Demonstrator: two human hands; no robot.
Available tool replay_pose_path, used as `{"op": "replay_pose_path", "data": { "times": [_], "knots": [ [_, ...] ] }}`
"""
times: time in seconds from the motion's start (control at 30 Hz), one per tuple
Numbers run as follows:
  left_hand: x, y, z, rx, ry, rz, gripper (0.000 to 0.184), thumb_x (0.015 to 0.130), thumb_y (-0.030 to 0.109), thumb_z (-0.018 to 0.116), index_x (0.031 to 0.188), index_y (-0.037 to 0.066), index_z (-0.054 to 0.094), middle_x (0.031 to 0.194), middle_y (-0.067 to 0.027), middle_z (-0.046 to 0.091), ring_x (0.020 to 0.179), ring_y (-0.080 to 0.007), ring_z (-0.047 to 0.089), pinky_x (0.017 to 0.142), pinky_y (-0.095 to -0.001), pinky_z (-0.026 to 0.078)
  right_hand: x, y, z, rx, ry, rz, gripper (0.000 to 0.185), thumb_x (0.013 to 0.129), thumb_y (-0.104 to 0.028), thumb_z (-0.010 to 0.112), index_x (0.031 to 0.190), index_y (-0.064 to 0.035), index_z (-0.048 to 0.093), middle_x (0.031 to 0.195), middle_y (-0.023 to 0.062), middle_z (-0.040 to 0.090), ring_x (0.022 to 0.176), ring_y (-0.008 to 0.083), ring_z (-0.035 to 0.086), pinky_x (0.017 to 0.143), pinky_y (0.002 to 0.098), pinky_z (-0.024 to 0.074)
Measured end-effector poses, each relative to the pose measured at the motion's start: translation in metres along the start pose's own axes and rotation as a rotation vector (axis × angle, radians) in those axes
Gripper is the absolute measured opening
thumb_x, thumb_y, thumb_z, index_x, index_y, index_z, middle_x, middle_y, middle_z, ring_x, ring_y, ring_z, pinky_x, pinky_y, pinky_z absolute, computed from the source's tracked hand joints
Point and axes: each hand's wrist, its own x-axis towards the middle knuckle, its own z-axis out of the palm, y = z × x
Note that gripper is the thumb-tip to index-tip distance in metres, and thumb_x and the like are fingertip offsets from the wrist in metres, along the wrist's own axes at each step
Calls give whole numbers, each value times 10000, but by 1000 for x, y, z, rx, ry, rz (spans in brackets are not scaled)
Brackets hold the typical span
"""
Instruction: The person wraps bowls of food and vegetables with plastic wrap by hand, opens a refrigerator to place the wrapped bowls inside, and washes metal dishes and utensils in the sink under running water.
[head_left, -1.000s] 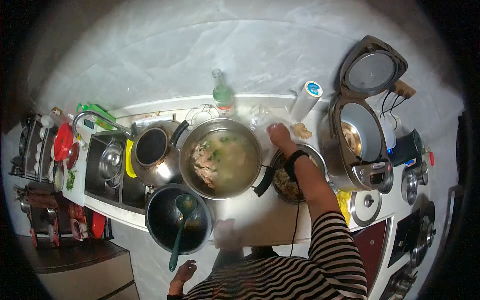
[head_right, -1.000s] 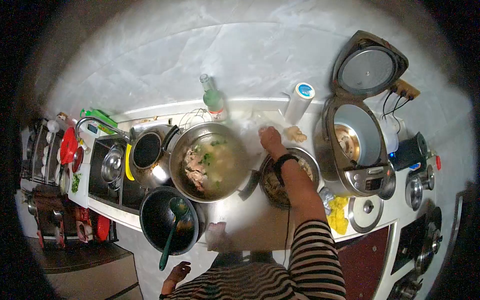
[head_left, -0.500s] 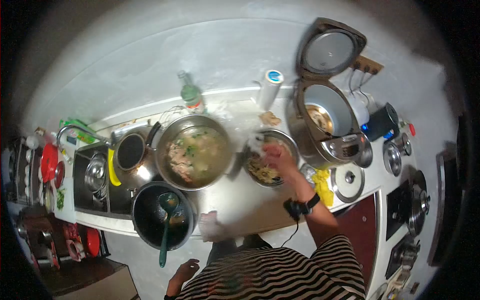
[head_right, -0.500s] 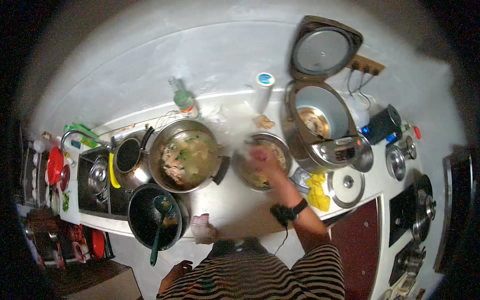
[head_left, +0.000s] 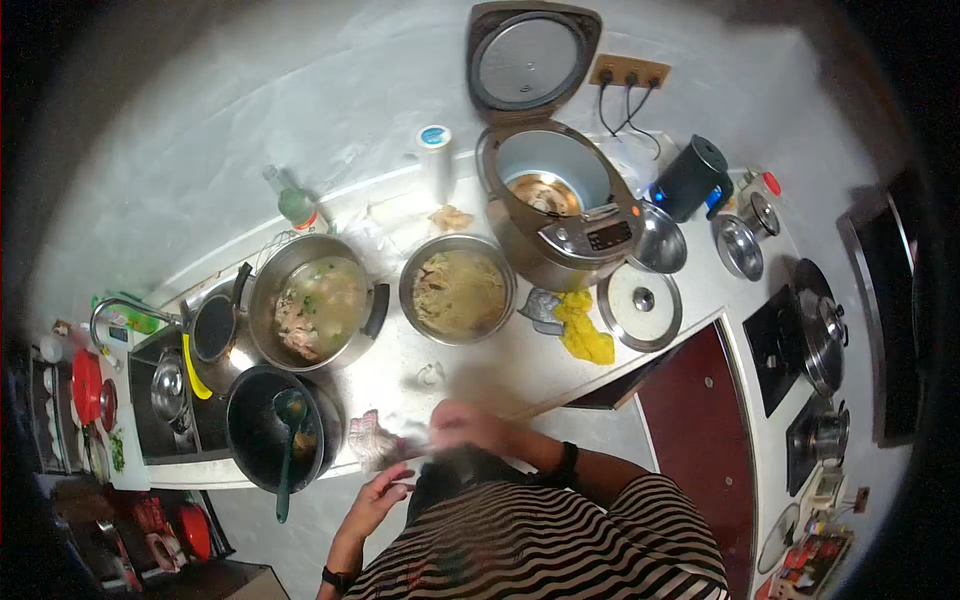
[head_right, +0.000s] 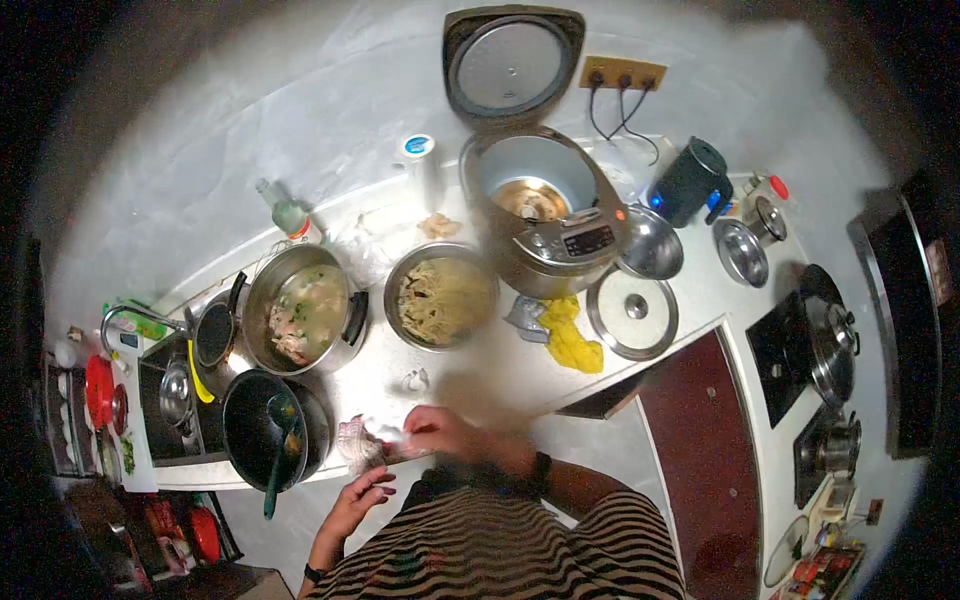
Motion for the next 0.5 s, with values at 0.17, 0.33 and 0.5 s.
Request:
{"op": "replay_pose_path", "data": {
  "times": [0.17, 0.33, 0.5],
  "knots": [
    [14, 4, 13, -207, 74, 123, 295, 883, 117, 525, 1170, 52, 500, 1003, -31, 584, 874, -105, 562, 744, -244, 459, -19, -6, 51, -123, -44, 8, 154, 771, -91, 617, 880, -47, 517, 751, 4, 527, 706, 65, 475, 644, 230, 404],
    [7, -19, 3, -179, 98, 162, 282, 859, 82, 548, 1136, 49, 508, 989, -6, 577, 788, -48, 524, 668, -175, 428, -49, 13, 83, -356, 139, -29, 137, 757, -75, 602, 849, -47, 504, 704, 12, 509, 667, 80, 481, 597, 251, 410],
    [-27, -28, 31, -231, -5, 186, 276, 874, 100, 532, 1144, 61, 491, 978, -1, 565, 788, -58, 529, 646, -172, 426, -74, 7, 118, -260, 208, -40, 115, 767, -76, 582, 808, -45, 480, 659, 20, 488, 623, 90, 468, 557, 264, 399]
  ]
}}
